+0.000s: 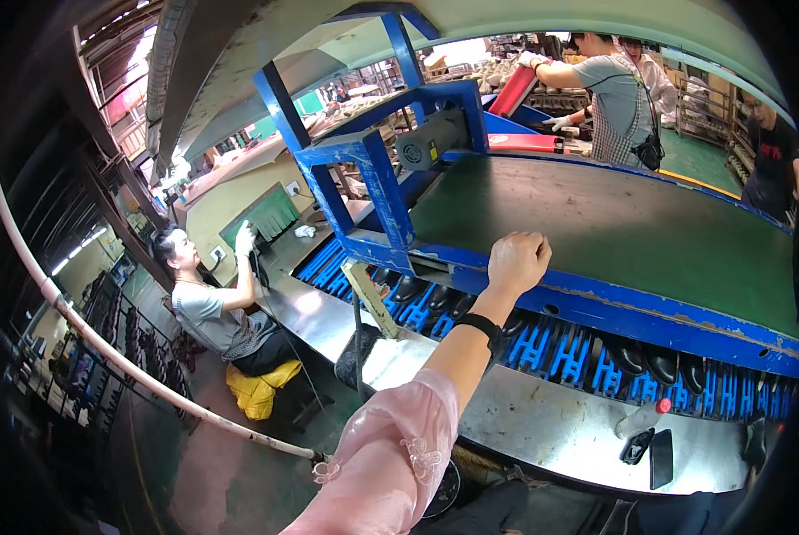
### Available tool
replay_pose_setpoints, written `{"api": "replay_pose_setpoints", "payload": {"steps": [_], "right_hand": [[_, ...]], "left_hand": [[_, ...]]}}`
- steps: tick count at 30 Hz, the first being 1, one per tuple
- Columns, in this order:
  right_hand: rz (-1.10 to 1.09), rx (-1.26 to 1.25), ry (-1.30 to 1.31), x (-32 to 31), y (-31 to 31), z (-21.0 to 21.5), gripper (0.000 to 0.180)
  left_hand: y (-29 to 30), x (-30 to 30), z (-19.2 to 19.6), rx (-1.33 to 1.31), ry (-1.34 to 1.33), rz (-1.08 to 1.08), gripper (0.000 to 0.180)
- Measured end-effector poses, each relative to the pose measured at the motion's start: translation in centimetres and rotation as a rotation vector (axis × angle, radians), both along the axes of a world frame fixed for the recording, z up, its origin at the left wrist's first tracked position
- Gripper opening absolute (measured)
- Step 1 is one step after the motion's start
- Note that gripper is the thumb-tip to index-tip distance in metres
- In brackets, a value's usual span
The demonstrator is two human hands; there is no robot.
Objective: Oversee and assist in the shoe assembly production line.
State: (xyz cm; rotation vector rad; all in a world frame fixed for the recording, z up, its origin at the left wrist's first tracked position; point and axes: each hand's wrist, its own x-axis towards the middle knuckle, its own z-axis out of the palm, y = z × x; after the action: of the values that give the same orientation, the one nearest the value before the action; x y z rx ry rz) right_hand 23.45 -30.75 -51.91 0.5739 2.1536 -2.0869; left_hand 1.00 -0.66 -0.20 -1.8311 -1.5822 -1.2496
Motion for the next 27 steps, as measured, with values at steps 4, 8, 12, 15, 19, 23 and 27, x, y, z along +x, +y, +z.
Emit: {"api": "replay_pose_setpoints", "payload": {"steps": [4, 8, 12, 15, 19, 23, 27], "right_hand": [[-0.007, -0.025, 0.032, 0.1, 0.4, -0.1, 0.034], [-0.096, -0.062, 0.044, 2.3, 0.1, 0.2, 0.035], [-0.285, -0.116, 0.029, 7.3, -2.9, 0.6, 0.036], [-0.429, -0.145, 0.035, 9.5, -4.7, 2.8, 0.036], [-0.583, -0.191, 0.049, 11.8, -9.2, -0.3, 0.037], [-0.726, -0.193, 0.04, 17.2, -14.8, -5.8, 0.038], [-0.454, -0.129, -0.572, 9.3, -8.3, 3.4, 0.037]], "left_hand": [[0.1, 0.2, 0.2, -0.01, -0.012, -0.024, 0.027], [0.5, 1.3, 0.1, -0.072, -0.03, -0.041, 0.025], [-0.5, 0.2, 0.6, -0.156, -0.029, -0.001, 0.023], [-0.5, -0.5, 0.4, -0.141, 0.02, 0.021, 0.021], [-0.1, -1.1, 0.5, -0.044, 0.091, 0.031, 0.029], [1.9, 2.0, -0.1, -0.006, 0.037, -0.075, 0.03], [-0.6, -1.5, 0.5, -0.045, 0.087, 0.024, 0.031]]}}
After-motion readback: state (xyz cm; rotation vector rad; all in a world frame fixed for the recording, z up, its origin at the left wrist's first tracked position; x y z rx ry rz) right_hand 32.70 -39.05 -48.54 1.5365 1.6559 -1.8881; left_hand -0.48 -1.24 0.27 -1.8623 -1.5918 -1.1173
